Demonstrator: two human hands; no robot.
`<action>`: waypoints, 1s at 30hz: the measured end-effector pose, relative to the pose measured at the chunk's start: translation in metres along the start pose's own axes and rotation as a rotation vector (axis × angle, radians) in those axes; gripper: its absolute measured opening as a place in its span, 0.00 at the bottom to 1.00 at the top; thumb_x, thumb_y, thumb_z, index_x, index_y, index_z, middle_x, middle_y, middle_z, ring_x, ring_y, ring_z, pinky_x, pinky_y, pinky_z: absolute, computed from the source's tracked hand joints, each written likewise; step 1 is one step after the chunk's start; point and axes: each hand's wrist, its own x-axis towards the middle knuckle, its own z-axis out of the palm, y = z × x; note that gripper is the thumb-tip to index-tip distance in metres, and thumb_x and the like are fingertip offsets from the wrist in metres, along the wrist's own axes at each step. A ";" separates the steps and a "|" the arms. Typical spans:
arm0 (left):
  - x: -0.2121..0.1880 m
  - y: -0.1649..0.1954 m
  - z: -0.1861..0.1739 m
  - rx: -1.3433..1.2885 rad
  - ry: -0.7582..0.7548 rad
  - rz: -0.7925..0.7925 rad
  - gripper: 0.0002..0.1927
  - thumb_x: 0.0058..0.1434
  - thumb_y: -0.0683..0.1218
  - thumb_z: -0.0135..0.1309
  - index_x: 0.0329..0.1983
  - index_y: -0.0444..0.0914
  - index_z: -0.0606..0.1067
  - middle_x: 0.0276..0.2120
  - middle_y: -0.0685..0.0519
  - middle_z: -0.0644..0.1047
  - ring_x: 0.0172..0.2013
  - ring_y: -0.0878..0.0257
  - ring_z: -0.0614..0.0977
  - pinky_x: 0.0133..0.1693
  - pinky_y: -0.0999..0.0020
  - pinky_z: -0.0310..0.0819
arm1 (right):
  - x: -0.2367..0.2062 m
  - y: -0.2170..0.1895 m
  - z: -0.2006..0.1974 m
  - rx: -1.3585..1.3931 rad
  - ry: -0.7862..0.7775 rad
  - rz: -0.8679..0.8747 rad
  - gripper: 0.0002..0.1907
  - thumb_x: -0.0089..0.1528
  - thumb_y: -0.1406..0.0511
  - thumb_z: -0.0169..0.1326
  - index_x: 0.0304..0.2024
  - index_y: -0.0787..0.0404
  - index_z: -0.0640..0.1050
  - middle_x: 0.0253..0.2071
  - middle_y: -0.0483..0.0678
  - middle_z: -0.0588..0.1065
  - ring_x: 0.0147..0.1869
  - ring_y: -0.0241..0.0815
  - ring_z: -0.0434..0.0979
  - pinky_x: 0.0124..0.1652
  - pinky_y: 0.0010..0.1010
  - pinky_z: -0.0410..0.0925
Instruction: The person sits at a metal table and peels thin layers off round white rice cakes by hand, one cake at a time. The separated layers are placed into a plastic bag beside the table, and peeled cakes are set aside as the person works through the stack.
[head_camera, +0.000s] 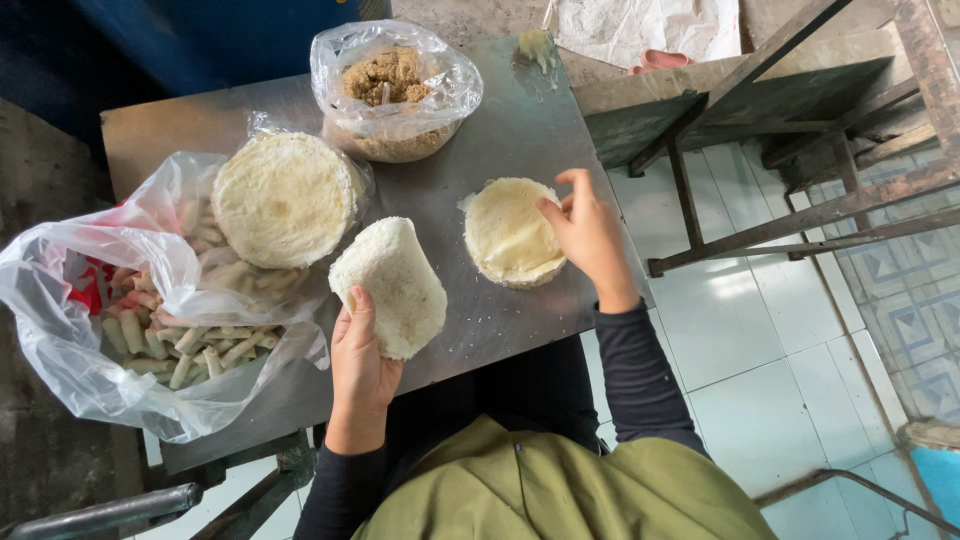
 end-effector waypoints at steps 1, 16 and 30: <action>0.000 0.000 0.000 0.004 0.003 -0.001 0.22 0.72 0.54 0.47 0.63 0.37 0.70 0.56 0.50 0.77 0.54 0.57 0.81 0.51 0.55 0.80 | -0.006 -0.001 -0.009 0.002 0.029 -0.037 0.23 0.62 0.60 0.62 0.53 0.63 0.71 0.35 0.51 0.75 0.32 0.50 0.78 0.34 0.40 0.70; -0.006 -0.001 0.001 0.010 -0.035 -0.003 0.23 0.72 0.54 0.47 0.63 0.37 0.70 0.56 0.50 0.77 0.54 0.57 0.81 0.51 0.56 0.80 | -0.041 -0.009 -0.006 -0.137 -0.283 -0.517 0.05 0.57 0.68 0.61 0.34 0.63 0.80 0.36 0.50 0.76 0.45 0.52 0.77 0.46 0.41 0.70; -0.006 -0.008 0.005 0.009 -0.068 -0.041 0.23 0.72 0.54 0.48 0.63 0.36 0.71 0.56 0.50 0.77 0.54 0.57 0.81 0.52 0.56 0.79 | -0.055 -0.015 -0.022 -0.146 -0.211 -0.555 0.03 0.59 0.69 0.59 0.36 0.61 0.80 0.36 0.48 0.77 0.43 0.50 0.78 0.46 0.40 0.69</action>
